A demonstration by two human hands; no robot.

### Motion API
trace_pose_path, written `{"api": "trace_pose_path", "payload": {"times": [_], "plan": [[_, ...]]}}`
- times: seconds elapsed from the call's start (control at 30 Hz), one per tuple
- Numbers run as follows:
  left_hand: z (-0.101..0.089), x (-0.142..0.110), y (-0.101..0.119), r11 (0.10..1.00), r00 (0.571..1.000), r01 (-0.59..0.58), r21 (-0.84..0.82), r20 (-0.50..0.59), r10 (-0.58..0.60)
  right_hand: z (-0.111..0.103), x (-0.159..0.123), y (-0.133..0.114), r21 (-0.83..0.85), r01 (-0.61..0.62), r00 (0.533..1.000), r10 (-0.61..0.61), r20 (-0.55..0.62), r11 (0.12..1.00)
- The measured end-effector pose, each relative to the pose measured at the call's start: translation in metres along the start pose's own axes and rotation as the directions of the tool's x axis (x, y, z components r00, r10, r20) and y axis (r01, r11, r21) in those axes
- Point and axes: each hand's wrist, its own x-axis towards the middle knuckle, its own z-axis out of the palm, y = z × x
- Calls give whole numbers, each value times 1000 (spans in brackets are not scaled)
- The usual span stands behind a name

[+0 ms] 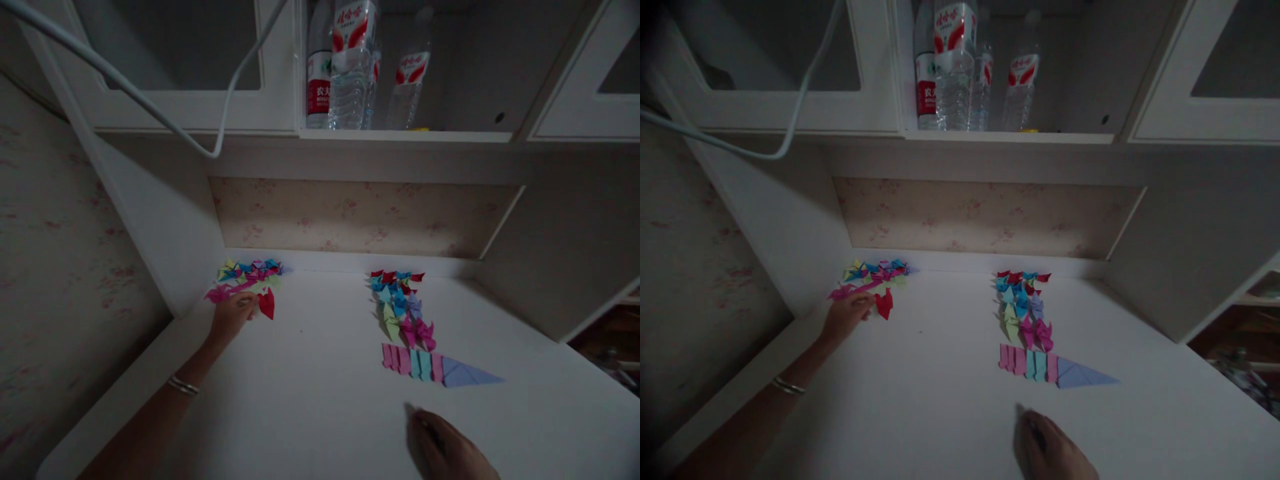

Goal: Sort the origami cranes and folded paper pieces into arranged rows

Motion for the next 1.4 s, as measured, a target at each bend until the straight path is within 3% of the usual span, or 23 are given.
{"api": "trace_pose_path", "payload": {"times": [0.1, 0.2, 0.33, 0.47, 0.53, 0.67, 0.73, 0.97, 1.2, 1.4], "plan": [[25, -25, 10, 987, 994, -10, -159, 106, 27, 2, 8, -17, 169, 49, 995, -64, 81, 984], [55, -48, 18, 960, 973, 18, -280, 226, 48, 9, 21, -54, 350, 138, 968, -201, 150, 926], [89, -73, 27, 942, 934, 21, -334, 342, 100, 28, 47, -102, 506, 188, 958, -270, 93, 842], [107, -89, 30, 946, 919, 38, -321, 384, 93, 47, 75, -125, 582, 171, 967, -248, 54, 795], [111, -93, 28, 949, 901, 25, -315, 418, 116, 52, 84, -128, 570, 220, 954, -296, 42, 792], [115, -95, 22, 943, 880, 26, -330, 455, 135, 57, 90, -126, 518, 387, 882, -470, 33, 763], [117, -95, 21, 935, 876, 41, -353, 463, 137, 60, 89, -122, 523, 411, 869, -494, 22, 746], [119, -98, 16, 908, 893, 102, -407, 439, 96, 65, 89, -113, 691, 259, 925, -378, 22, 674], [115, -99, 20, 955, 837, -60, -291, 507, 207, 65, 91, -112, 744, 167, 950, -309, 55, 647], [114, -100, 23, 958, 830, -64, -280, 518, 207, 64, 91, -113, 734, 161, 946, -315, 75, 660]]}}
